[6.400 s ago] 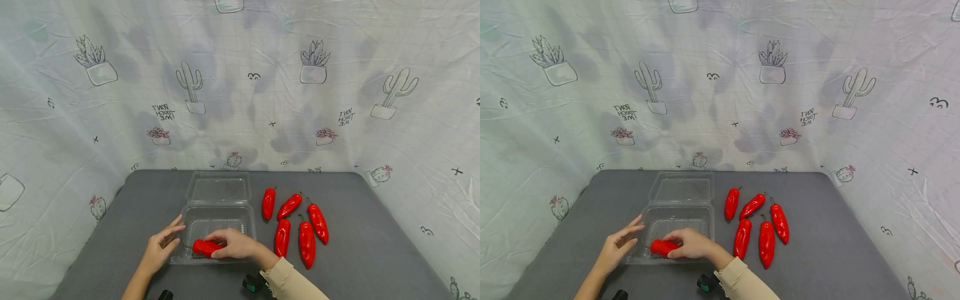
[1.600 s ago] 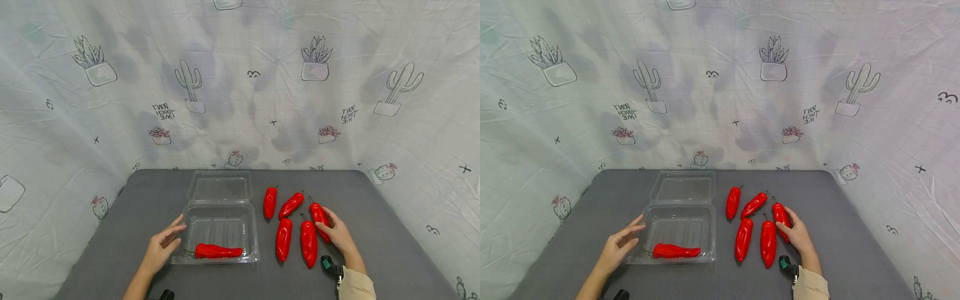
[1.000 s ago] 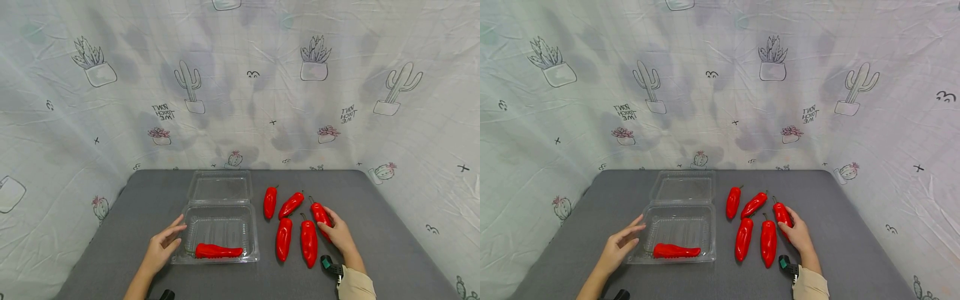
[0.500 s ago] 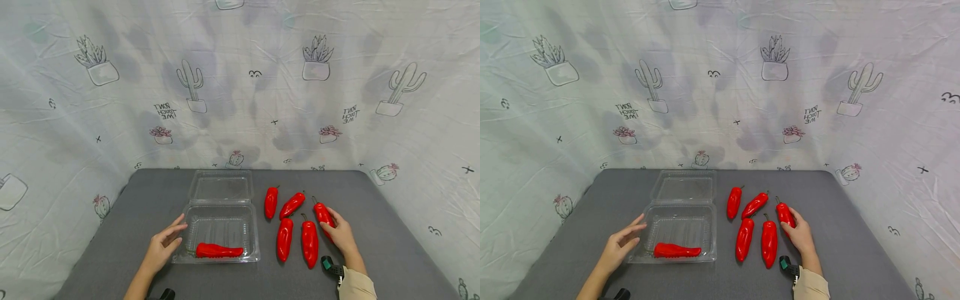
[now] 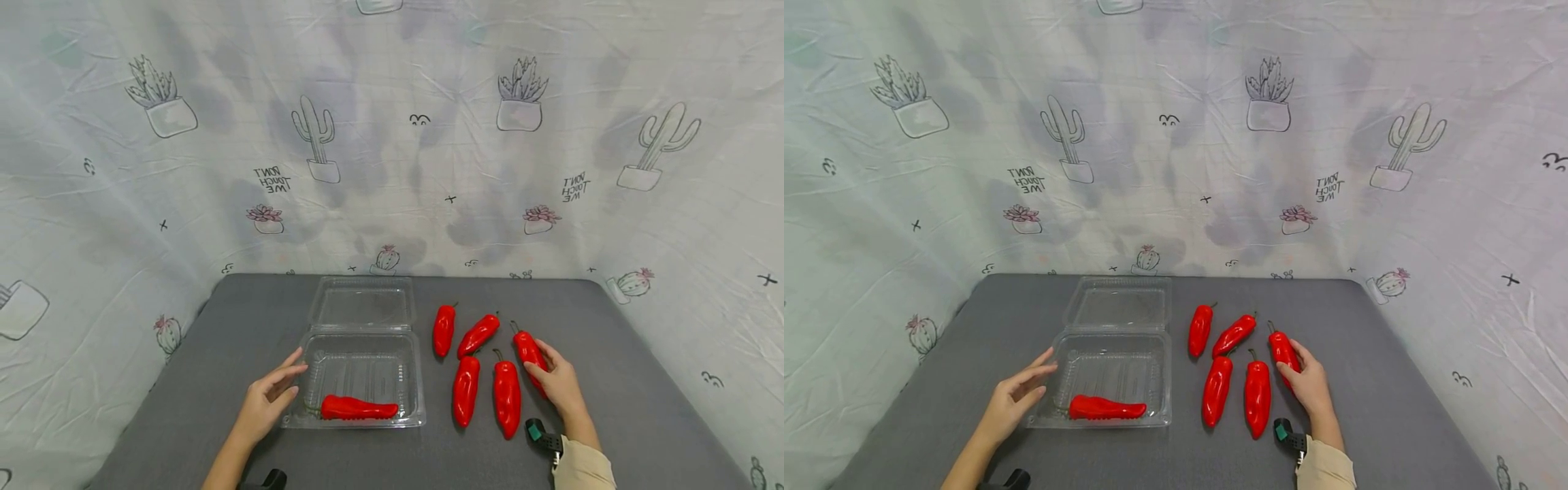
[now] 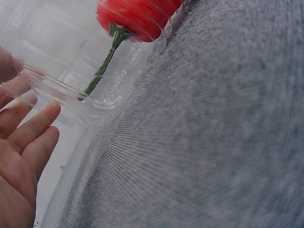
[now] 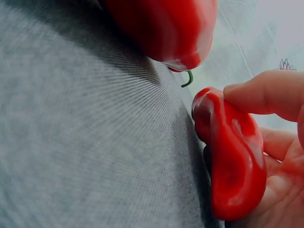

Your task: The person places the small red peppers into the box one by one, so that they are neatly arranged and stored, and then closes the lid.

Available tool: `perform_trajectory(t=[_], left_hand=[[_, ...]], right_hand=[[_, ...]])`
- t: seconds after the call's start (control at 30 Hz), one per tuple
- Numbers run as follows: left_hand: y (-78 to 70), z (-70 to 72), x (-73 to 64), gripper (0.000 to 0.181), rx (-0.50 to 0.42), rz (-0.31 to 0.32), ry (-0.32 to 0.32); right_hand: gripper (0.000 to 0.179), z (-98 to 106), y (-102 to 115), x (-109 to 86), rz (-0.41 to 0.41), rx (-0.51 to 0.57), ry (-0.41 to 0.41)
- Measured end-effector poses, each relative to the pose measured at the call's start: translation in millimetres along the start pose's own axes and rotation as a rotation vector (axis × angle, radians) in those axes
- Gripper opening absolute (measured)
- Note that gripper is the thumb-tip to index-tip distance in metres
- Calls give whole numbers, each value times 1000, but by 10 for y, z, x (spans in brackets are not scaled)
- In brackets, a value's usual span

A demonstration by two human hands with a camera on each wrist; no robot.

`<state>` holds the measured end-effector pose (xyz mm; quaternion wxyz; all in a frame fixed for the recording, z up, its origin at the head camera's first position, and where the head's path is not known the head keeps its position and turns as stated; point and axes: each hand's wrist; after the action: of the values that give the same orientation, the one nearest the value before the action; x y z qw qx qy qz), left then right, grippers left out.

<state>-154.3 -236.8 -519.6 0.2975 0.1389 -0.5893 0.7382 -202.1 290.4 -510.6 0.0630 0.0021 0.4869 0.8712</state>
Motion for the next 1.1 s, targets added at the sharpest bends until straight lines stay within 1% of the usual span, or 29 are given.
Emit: perform_trajectory(t=[0.1,0.27,0.37,0.47,0.63,0.73,0.8,0.9,1.0,1.1], left_hand=[[-9,20,-12,40,21,27,10],[-22,16,-7,39,22,47,23],[-40,14,-2,38,32,56,23],[-31,9,-3,38,42,43,16],[-13,2,-3,40,31,-5,5],[-15,-3,1,41,22,-20,2],[-16,-3,3,40,18,-20,0],[-13,1,-2,39,25,0,5],[-5,11,-10,39,39,24,16],[0,16,-12,40,42,30,17]], right_hand=[[61,-2,14,2,-19,-1,22],[62,12,1,-30,-61,-14,47],[63,11,-1,-26,-65,-6,48],[64,11,12,-22,-60,9,38],[63,13,68,-27,-19,84,5],[62,13,116,-30,7,117,-10],[63,10,158,-31,25,129,-14],[63,0,232,-34,68,151,-15],[63,-19,328,-58,122,192,3],[61,-54,430,-94,184,240,34]])
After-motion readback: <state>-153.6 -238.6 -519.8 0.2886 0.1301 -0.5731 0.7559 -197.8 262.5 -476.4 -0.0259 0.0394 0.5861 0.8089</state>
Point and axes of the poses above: each hand's wrist, its own x-axis towards the middle knuckle, its own z-axis out of the back of the hand, y = z × x, and after that the axes turned 4 degrees about y, right-handed
